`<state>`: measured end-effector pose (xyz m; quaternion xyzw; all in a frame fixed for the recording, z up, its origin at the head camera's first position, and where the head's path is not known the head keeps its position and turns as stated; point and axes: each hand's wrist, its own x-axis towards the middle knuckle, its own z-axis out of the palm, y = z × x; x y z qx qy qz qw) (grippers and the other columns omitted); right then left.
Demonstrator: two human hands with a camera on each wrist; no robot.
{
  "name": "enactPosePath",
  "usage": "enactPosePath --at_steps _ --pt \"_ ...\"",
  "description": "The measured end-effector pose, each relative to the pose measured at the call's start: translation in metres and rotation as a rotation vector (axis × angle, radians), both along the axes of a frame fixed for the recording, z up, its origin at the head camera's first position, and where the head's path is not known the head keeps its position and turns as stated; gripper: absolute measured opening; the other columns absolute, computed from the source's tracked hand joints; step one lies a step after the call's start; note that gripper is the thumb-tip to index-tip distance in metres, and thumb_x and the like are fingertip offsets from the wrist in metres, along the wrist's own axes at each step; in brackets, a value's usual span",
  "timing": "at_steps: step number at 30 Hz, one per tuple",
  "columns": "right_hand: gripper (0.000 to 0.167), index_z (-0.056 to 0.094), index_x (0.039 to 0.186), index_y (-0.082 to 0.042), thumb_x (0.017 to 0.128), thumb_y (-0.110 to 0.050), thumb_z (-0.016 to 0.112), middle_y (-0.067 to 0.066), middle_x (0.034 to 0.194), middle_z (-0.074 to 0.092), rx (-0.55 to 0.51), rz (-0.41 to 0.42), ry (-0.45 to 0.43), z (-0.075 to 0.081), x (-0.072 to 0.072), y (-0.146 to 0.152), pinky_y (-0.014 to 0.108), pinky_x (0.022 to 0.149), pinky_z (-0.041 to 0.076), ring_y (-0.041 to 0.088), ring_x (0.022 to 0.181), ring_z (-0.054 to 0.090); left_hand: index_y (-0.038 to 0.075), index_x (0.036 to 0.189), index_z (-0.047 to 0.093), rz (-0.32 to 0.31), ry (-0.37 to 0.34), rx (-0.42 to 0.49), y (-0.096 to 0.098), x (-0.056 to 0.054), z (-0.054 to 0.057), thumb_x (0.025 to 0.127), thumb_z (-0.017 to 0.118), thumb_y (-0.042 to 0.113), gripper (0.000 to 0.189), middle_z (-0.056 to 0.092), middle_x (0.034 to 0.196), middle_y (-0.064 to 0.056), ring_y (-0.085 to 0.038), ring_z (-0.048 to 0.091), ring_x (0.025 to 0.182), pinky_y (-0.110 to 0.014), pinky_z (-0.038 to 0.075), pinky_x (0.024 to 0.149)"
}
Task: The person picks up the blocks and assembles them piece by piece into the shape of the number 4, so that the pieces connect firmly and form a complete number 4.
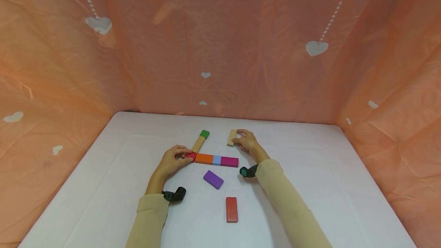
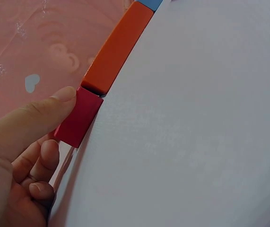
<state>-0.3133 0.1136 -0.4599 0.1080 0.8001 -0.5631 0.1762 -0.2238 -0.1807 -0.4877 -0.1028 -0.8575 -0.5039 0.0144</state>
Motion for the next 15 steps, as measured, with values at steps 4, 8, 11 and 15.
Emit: enactPosePath --at_steps 4,8,11,15 --pt "0.062 0.045 0.142 -0.015 0.086 -0.013 0.071 -0.006 0.056 0.044 -0.005 0.01 0.009 0.0 0.0012 -0.0001 0.02 0.043 0.028 0.006 0.043 0.032 0.004 0.109 0.072 -0.003 -0.003 0.012 0.0004 -0.0003 0.0001 0.081 0.077 0.014 0.031 0.063 0.111 -0.013 -0.014 0.051 0.093 -0.015 0.043 0.084" --pt "0.061 0.046 0.142 -0.014 0.086 -0.013 0.071 -0.006 0.055 0.044 -0.007 0.015 0.019 0.0008 0.0026 -0.0011 0.02 0.042 0.028 0.006 0.042 0.032 0.003 0.11 0.072 -0.006 0.006 0.009 0.0003 -0.0005 -0.0002 0.081 0.077 0.014 0.031 0.063 0.111 -0.013 -0.014 0.051 0.092 -0.015 0.043 0.084" --pt "0.061 0.046 0.142 -0.013 0.086 -0.013 0.071 -0.006 0.053 0.043 -0.005 0.026 0.023 0.001 0.004 -0.002 0.02 0.042 0.028 0.006 0.041 0.032 0.003 0.11 0.072 -0.005 0.007 0.006 0.0004 -0.0004 -0.0002 0.081 0.076 0.014 0.031 0.063 0.111 -0.013 -0.012 0.051 0.092 -0.015 0.043 0.083" --pt "0.061 0.046 0.142 -0.014 0.086 -0.014 0.071 -0.007 0.052 0.042 0.004 0.037 0.021 0.0009 0.0074 -0.0039 0.019 0.042 0.028 0.005 0.042 0.033 0.003 0.109 0.072 -0.005 0.01 0.017 0.0 -0.0004 -0.0015 0.081 0.077 0.014 0.031 0.063 0.11 -0.014 -0.012 0.051 0.091 -0.015 0.043 0.083"
